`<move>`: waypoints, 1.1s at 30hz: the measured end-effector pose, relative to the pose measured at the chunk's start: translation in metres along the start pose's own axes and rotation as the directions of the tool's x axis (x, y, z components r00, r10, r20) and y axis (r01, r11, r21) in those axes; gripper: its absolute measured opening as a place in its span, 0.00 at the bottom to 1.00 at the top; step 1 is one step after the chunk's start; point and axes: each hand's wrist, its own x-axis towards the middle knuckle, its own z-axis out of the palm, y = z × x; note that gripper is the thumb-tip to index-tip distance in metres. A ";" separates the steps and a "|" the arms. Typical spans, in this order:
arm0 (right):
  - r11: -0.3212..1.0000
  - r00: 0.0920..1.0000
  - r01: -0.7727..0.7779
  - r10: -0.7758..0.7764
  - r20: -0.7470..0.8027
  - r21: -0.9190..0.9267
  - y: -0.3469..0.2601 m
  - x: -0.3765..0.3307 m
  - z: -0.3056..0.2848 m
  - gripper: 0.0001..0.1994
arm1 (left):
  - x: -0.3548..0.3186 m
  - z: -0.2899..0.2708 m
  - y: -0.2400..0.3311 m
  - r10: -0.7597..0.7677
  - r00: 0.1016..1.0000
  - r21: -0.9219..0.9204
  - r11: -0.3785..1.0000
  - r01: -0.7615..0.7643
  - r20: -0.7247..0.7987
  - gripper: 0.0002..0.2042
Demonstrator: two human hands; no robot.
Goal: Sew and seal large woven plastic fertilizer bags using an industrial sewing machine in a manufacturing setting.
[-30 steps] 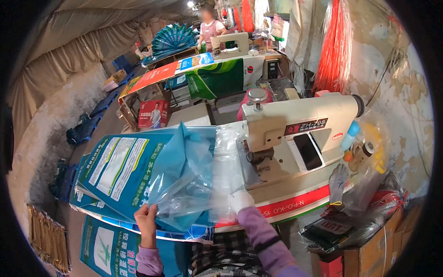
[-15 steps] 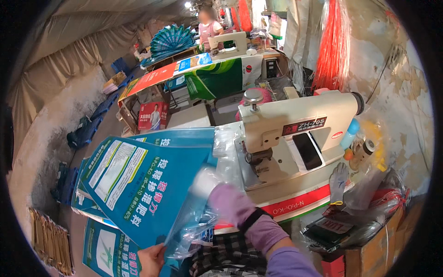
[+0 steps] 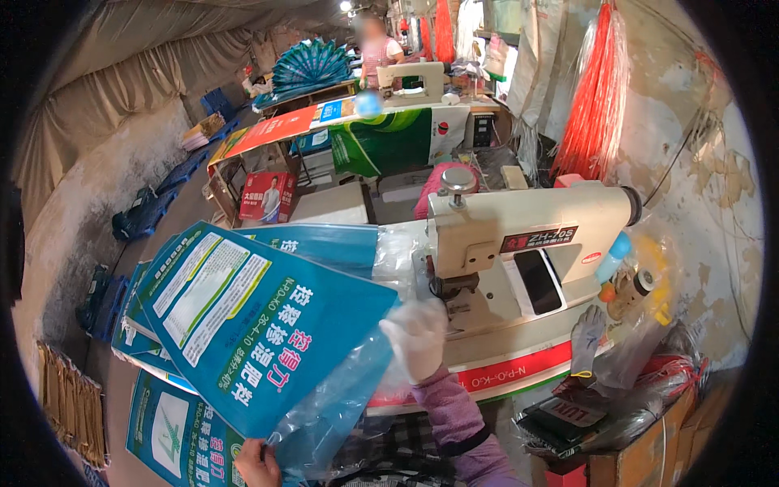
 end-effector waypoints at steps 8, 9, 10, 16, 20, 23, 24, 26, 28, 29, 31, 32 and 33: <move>0.825 0.936 -0.303 0.165 0.310 0.476 0.025 -0.001 0.025 0.05 | -0.007 -0.003 -0.015 0.032 0.998 -0.081 0.996 -0.036 -0.051 0.02; 0.795 0.926 -0.331 0.171 0.336 0.509 0.027 0.003 0.024 0.05 | -0.012 -0.002 -0.018 0.088 0.996 -0.103 0.991 -0.088 -0.003 0.04; 0.960 0.945 -0.152 0.071 0.320 0.234 0.030 0.009 0.021 0.07 | -0.017 -0.002 -0.025 0.147 0.988 -0.124 0.982 -0.139 0.050 0.07; 0.812 0.718 0.567 -0.569 0.401 0.138 0.008 0.080 0.002 0.17 | -0.069 0.004 -0.070 0.098 0.922 0.101 0.984 -0.146 0.374 0.19; 0.525 0.381 0.534 -0.849 0.365 0.662 -0.101 0.086 -0.028 0.15 | 0.036 -0.054 -0.101 0.089 0.809 0.083 0.995 -0.049 -0.581 0.14; 0.450 0.547 0.558 -0.832 0.099 0.697 -0.192 0.023 -0.047 0.13 | 0.200 -0.103 -0.113 -0.110 0.623 -0.220 0.970 -0.102 -0.775 0.14; 0.552 0.635 0.254 -0.715 0.294 0.794 -0.195 0.000 -0.052 0.12 | 0.256 -0.111 -0.110 -0.048 0.719 -0.192 0.974 -0.120 -0.693 0.12; 0.653 0.797 -0.036 -0.438 0.416 0.756 -0.180 -0.043 -0.037 0.14 | 0.336 -0.082 -0.080 0.485 0.783 0.281 0.872 -0.401 -0.389 0.07; 0.538 0.854 -0.484 0.120 0.505 0.690 -0.131 -0.084 -0.019 0.15 | 0.379 -0.023 -0.027 0.623 0.779 0.293 0.759 -0.582 -0.068 0.11; -0.228 0.489 -0.769 0.391 0.780 0.597 -0.099 -0.114 -0.027 0.17 | 0.389 0.015 0.007 0.738 0.660 0.223 0.626 -0.747 0.141 0.13; -0.208 0.395 -0.748 0.624 0.675 0.630 -0.045 -0.160 -0.030 0.18 | 0.383 0.098 0.075 0.863 0.458 -0.139 0.491 -0.860 0.213 0.12; 0.002 0.448 -0.802 0.662 0.601 0.597 -0.023 -0.180 -0.035 0.21 | 0.376 0.136 0.106 0.892 0.406 -0.191 0.442 -0.877 0.198 0.14; 0.208 0.506 -0.825 0.683 0.526 0.525 -0.007 -0.198 -0.044 0.24 | 0.368 0.168 0.130 0.904 0.369 -0.342 0.423 -0.839 0.215 0.15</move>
